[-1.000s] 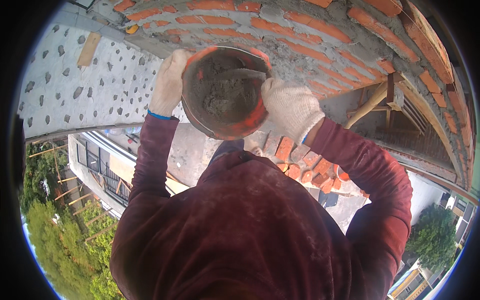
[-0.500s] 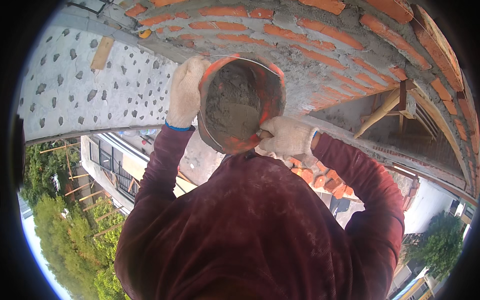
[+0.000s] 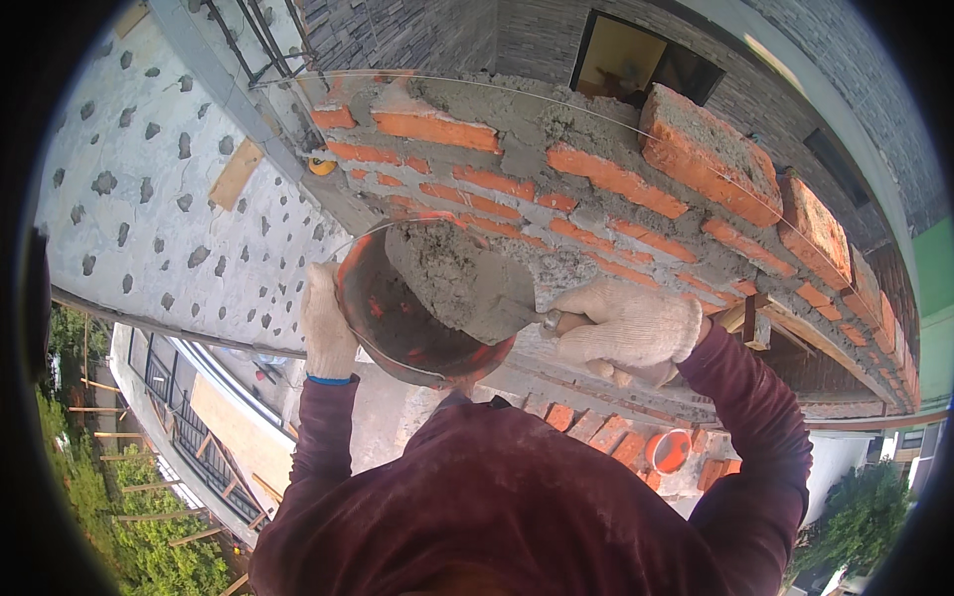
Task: The person scoops mortar from a bucket with a trowel and spreads it on a brick wall. They place bricks onto the mortar, tap them into position, and use a tape measure to check alignment. The person repeats this process to build up the wall layer by layer.
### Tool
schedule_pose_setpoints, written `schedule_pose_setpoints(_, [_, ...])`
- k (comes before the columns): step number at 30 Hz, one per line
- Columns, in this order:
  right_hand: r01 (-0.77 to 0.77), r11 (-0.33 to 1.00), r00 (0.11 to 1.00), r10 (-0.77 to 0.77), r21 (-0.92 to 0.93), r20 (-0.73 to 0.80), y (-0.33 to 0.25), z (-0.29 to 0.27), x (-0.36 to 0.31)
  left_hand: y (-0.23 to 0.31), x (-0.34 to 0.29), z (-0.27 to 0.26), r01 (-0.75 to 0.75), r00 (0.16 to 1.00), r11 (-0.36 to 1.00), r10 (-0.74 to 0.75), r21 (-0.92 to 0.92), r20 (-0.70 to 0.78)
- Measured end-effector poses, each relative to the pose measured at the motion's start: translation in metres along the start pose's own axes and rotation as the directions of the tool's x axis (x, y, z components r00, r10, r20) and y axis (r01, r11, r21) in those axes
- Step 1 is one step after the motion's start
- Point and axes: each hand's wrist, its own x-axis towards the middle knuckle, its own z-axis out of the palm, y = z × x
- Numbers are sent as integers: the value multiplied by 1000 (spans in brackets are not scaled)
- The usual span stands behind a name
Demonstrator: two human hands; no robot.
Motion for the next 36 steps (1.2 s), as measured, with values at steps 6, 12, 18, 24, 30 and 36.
schedule_pose_setpoints(6, [119,984,947,-154,-135,-283,-105,-56,-46,6,26,-10,-29,999,988,32,153,-23])
schedule_pose_setpoints(12, [-142,832,848,-177,-536,-499,-195,-101,-1,5,45,-16,-48,996,991,57,127,-70])
schedule_pose_setpoints(18, [-379,119,707,-602,-918,-370,-149,-110,94,-1,61,-21,30,999,1000,-30,8,37])
schedule_pose_setpoints(24, [-98,-233,827,-560,-967,51,-195,-79,-16,-10,73,-28,30,998,999,-31,14,57])
schedule_pose_setpoints(30, [209,-23,789,-587,-978,182,-159,-52,-7,-8,89,-27,8,988,997,-19,71,154])
schedule_pose_setpoints(36, [383,569,858,-511,-728,52,-69,-144,70,-17,98,-13,78,960,997,-76,2,268])
